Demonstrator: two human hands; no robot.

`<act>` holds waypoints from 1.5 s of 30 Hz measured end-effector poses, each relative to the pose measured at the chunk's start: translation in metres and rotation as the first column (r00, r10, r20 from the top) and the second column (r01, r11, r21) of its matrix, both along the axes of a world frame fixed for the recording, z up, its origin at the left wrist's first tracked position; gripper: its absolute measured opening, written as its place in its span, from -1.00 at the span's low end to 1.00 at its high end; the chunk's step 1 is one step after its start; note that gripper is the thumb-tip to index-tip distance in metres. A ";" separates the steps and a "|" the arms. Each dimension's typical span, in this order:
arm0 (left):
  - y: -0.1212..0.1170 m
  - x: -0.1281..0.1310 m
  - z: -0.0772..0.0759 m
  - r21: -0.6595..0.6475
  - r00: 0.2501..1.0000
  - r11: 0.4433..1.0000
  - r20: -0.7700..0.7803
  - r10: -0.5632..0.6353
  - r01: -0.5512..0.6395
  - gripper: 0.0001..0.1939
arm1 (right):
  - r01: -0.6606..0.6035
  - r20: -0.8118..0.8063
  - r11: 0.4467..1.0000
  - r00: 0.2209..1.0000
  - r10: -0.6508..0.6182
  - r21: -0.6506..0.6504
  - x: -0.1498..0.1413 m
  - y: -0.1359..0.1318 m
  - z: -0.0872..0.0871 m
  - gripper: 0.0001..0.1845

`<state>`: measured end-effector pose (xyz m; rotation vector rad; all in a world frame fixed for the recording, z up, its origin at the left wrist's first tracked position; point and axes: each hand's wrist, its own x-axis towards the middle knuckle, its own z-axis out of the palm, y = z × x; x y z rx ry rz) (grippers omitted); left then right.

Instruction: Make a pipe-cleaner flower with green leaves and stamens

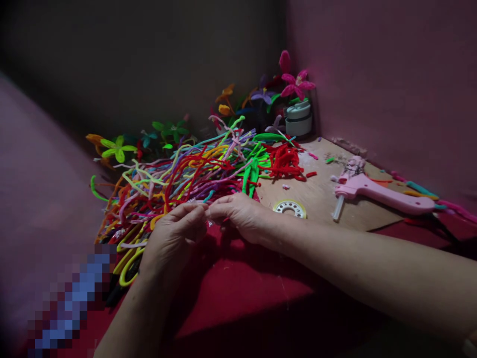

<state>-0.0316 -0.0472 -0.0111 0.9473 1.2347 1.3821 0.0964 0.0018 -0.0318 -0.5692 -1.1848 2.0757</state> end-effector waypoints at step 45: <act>0.057 0.002 -0.013 0.081 0.503 0.979 -0.864 -0.024 0.186 -0.80 | 0.447 -0.206 0.894 0.879 -0.430 0.040 0.038 0.051 0.027 -0.92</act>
